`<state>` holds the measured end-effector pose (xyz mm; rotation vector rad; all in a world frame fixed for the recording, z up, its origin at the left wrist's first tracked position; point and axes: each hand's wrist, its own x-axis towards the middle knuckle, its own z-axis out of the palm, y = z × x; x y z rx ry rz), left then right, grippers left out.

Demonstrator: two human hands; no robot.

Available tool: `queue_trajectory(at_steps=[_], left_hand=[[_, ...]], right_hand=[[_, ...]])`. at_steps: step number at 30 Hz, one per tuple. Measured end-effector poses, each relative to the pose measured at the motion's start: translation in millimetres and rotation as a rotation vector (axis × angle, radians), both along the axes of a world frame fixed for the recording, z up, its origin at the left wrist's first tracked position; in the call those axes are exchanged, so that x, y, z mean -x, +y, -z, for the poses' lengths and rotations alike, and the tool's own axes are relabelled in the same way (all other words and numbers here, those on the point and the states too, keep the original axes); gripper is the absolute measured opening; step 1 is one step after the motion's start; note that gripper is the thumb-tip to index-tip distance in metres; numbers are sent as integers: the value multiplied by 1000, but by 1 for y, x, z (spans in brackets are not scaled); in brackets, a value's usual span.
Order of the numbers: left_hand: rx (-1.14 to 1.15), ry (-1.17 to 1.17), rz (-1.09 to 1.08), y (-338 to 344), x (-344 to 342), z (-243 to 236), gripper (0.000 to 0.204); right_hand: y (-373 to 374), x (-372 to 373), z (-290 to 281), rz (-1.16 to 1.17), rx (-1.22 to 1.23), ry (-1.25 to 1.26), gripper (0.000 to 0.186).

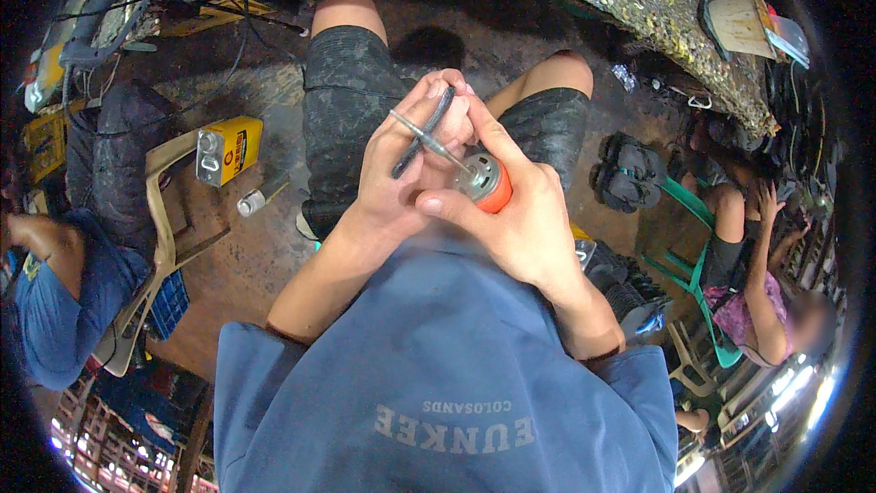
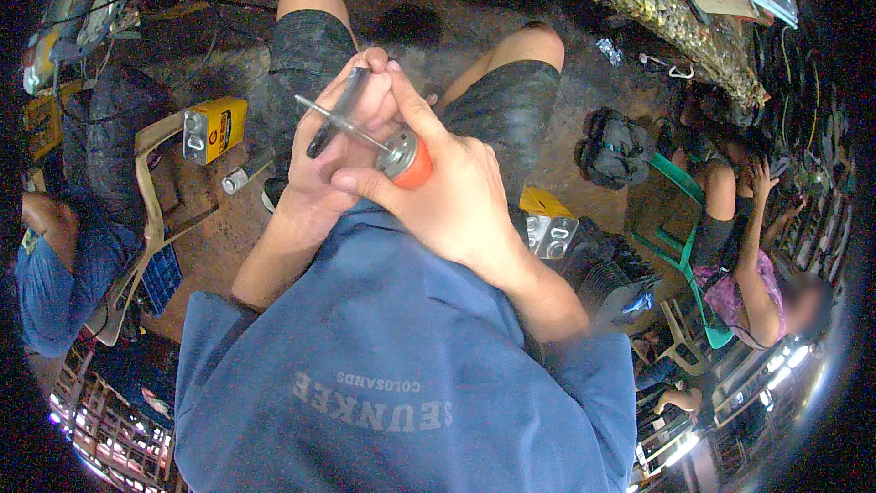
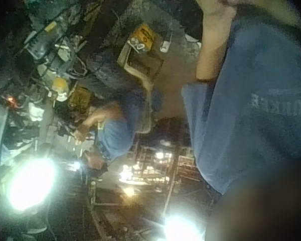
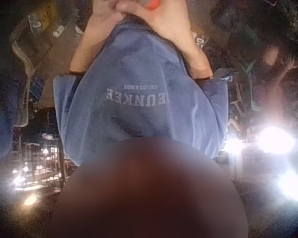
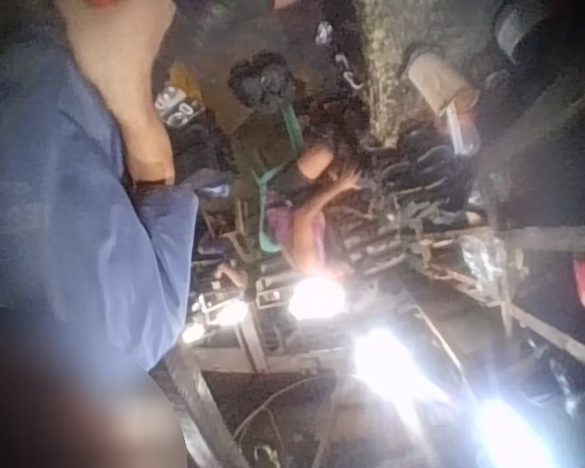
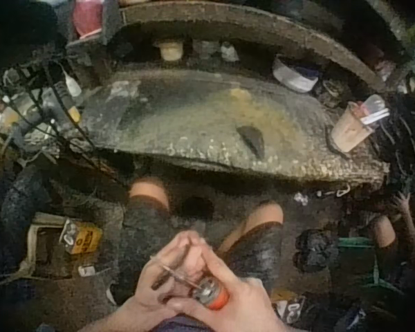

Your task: The person removes a red insole from a shoe, applies a brown substance to a black shoe part with a brush, and then uses a heated tool to work on the same part. The person handles the shoe part repeatedly while applying heat.

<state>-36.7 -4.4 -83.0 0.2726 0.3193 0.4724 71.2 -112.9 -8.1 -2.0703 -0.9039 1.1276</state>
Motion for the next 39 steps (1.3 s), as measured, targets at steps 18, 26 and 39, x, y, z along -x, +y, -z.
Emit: queue_trajectory(at_steps=[18, 26, 39], left_hand=[[179, -356, -19, -5, -10, 9, 21], [52, -288, -27, -10, -12, 19, 22], [115, -178, 13, -10, -6, 16, 20]], right_hand=[[1, 1, -2, 175, -128, 57, 102], [3, 9, -6, 67, -86, -72, 107], [8, 7, -8, 12, 23, -99, 112]])
